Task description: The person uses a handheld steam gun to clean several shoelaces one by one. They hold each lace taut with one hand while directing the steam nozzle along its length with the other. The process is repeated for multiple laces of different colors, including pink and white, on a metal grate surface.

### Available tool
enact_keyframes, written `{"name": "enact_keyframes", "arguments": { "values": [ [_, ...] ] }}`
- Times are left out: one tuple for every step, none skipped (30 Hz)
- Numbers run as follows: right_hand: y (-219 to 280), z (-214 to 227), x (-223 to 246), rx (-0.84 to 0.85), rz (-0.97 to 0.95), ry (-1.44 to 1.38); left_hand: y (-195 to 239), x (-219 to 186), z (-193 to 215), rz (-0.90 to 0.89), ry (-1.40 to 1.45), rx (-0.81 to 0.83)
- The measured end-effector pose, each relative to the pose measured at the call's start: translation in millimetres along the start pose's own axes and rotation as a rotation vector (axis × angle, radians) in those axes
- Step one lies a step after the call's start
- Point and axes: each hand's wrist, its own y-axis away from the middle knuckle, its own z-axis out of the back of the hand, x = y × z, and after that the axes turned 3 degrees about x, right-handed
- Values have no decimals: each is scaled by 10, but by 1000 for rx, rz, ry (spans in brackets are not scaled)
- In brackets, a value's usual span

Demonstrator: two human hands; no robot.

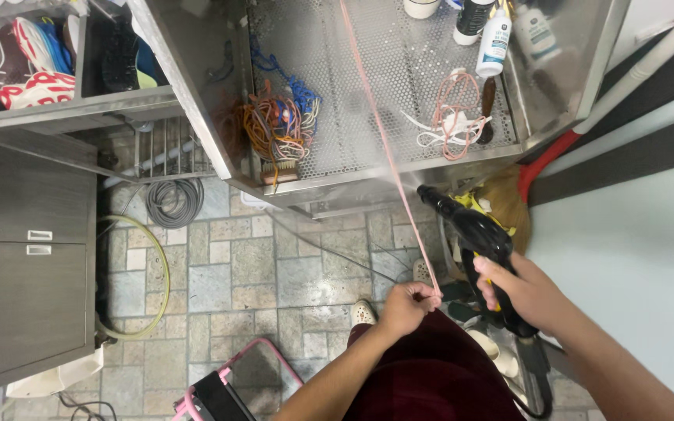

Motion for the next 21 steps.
{"name": "enact_keyframes", "arguments": {
  "values": [
    [-151, 55, -11, 21, 60, 1, -13, -17, -5, -6, 60, 30],
    [-319, 115, -34, 42, 118, 0, -24, -35, -7, -10, 119, 60],
    [-502, 158, -67, 63, 176, -1, -36, -62, -11, -15, 179, 90],
    [-695, 169, -107, 47, 218, 31, -45, -105, -22, -26, 185, 79],
    [-888, 171, -145, 31, 261, 63, -69, -159, -40, -36, 190, 68],
    [-1045, 166, -207, 12, 306, 91, -88, -211, -55, -47, 193, 59],
    [-1166, 158, -274, -16, 319, 64, -95, -265, -76, -51, 223, 67],
    [-1280, 145, -316, -44, 333, 36, -110, -330, -87, -55, 253, 74],
    [-1365, 149, -341, -73, 347, 8, -133, -396, -96, -60, 282, 81],
    [-1403, 165, -368, -52, 330, 9, -145, -455, -111, -77, 252, 64],
    [-1428, 178, -383, -31, 314, 10, -162, -512, -122, -93, 221, 46],
    [-1443, 197, -387, -14, 299, 10, -191, -567, -137, -111, 189, 33],
    [-1445, 198, -392, -12, 288, 27, -211, -618, -152, -111, 171, 32],
    [-1431, 182, -397, -12, 277, 44, -219, -666, -162, -111, 152, 33],
    [-1425, 167, -394, -12, 267, 62, -230, -710, -167, -111, 133, 34],
    [-1430, 174, -381, -4, 268, 33, -249, -747, -181, -117, 108, 29],
    [-1444, 183, -369, 5, 270, 5, -269, -775, -194, -122, 82, 24],
    [-1461, 202, -365, 13, 275, -24, -294, -794, -210, -130, 55, 19],
    [-1466, 225, -372, 10, 278, -22, -319, -810, -231, -117, 31, 16],
    [-1476, 240, -374, 11, 282, -19, -344, -834, -239, -105, 7, 10],
    [-1485, 264, -374, 12, 286, -17, -365, -860, -248, -92, -18, 5]
  ]
}}
